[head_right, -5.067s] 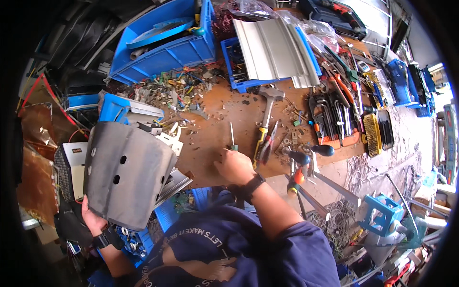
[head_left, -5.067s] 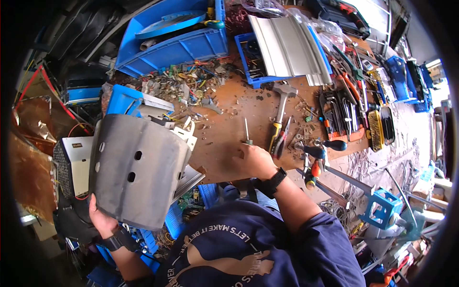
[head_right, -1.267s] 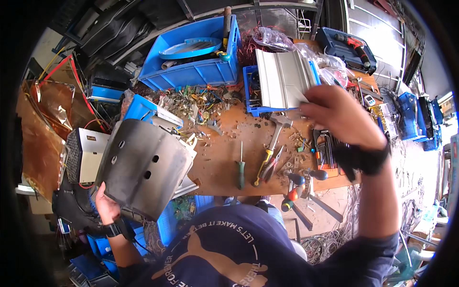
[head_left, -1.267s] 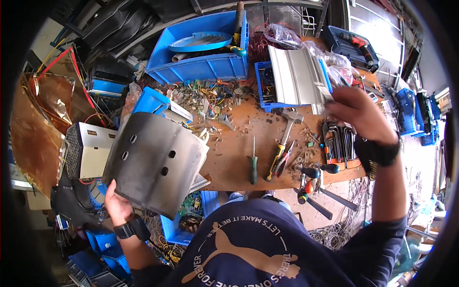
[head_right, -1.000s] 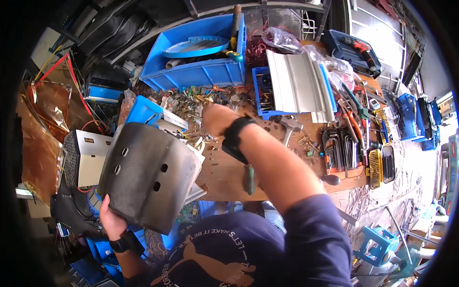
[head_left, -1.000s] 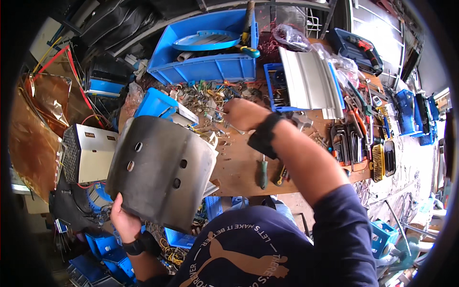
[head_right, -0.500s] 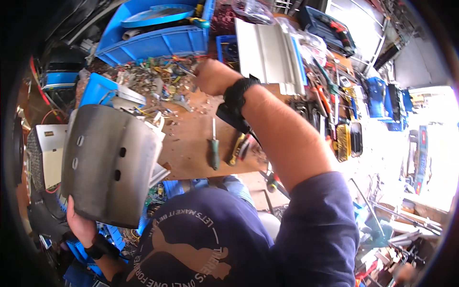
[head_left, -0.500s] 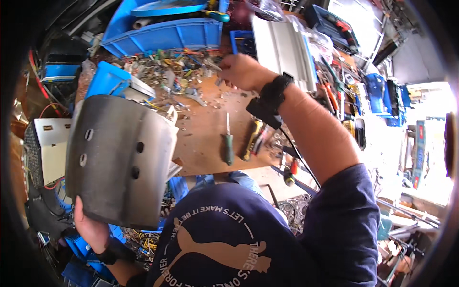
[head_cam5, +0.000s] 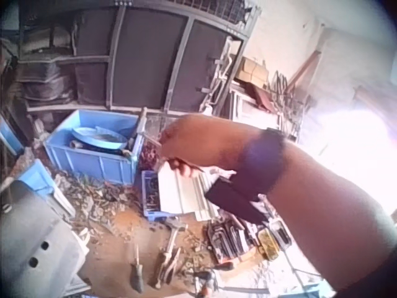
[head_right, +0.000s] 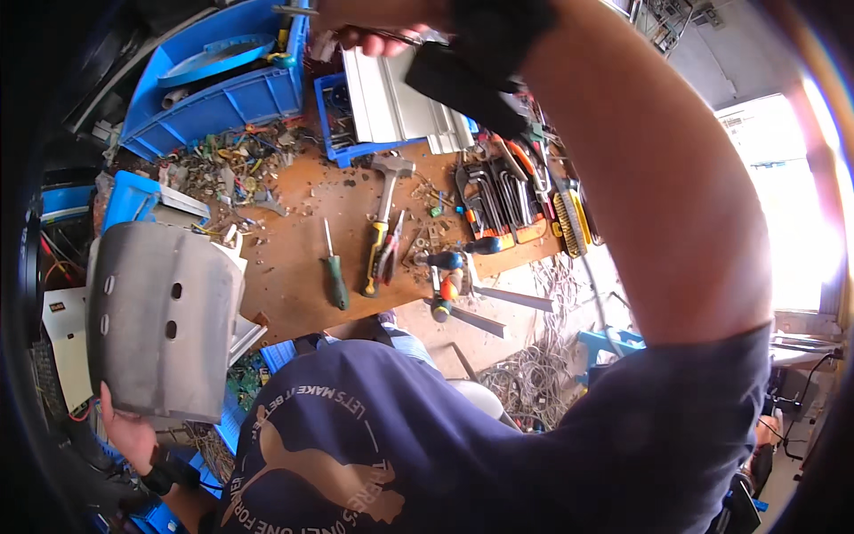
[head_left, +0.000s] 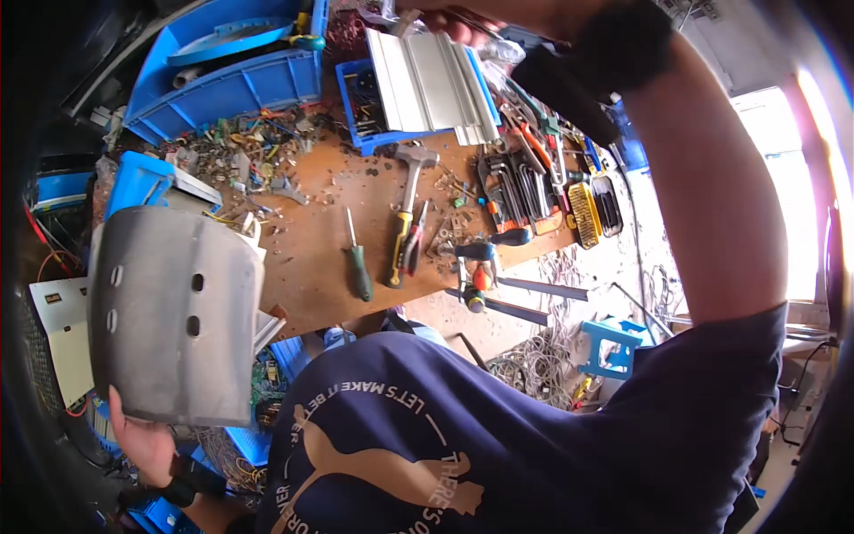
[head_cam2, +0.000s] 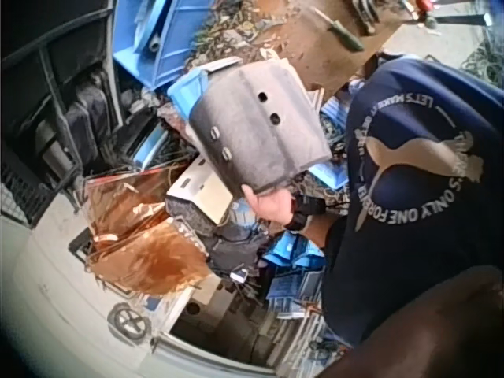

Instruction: The person assembles a curved metal housing onto a blue plastic base containing electronic components. They use a screwdriver to tighten screws and secure the metal piece to the base, manipulating the assembly to align the parts.

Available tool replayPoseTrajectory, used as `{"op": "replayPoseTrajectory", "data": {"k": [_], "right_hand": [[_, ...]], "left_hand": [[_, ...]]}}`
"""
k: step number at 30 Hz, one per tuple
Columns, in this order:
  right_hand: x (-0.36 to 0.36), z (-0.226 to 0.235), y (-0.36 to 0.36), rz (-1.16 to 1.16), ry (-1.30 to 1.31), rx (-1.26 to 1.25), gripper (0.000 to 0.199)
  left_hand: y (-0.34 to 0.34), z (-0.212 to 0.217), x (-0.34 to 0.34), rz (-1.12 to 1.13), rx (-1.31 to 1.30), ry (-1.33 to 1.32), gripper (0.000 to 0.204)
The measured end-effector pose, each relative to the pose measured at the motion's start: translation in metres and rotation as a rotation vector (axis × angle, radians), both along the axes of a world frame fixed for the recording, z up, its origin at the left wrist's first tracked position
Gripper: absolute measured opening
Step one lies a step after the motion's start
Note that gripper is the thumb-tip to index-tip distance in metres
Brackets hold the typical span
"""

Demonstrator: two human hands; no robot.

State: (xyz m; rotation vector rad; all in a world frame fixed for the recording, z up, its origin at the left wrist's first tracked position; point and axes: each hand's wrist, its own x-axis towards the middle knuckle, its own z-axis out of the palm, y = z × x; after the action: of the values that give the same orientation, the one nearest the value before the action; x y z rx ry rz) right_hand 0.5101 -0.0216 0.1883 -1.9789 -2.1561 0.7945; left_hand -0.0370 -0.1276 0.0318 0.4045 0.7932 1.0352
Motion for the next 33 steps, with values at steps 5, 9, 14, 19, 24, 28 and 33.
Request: {"op": "replayPoseTrajectory", "data": {"k": [5, 9, 14, 19, 24, 28, 33], "right_hand": [[-0.058, -0.067, 0.067, 0.072, 0.057, 0.203, 0.028], [-0.124, -0.183, 0.086, 0.339, -0.082, 0.307, 0.025], [-0.174, -0.307, 0.08, 0.225, -0.022, 0.348, 0.021], [-0.172, -0.374, 0.072, 0.151, 0.211, 0.183, 0.023], [-0.178, -0.398, 0.078, 0.326, 0.234, 0.301, 0.043], [-0.186, -0.403, 0.083, 0.154, 0.438, -0.016, 0.029], [-0.19, -0.413, 0.083, 0.285, 0.411, 0.183, 0.02]], "left_hand": [[-0.001, -0.008, 0.033, 0.339, 0.041, 0.33, 0.038], [-0.002, 0.007, 0.059, 0.322, 0.078, 0.282, 0.039], [-0.004, 0.005, 0.05, 0.37, 0.038, 0.27, 0.041], [-0.004, 0.014, 0.054, 0.276, 0.07, 0.316, 0.043], [-0.002, 0.019, 0.057, 0.252, 0.039, 0.358, 0.043], [-0.002, 0.023, 0.064, 0.281, 0.005, 0.395, 0.044], [0.002, 0.027, 0.07, 0.248, 0.02, 0.441, 0.045]]}}
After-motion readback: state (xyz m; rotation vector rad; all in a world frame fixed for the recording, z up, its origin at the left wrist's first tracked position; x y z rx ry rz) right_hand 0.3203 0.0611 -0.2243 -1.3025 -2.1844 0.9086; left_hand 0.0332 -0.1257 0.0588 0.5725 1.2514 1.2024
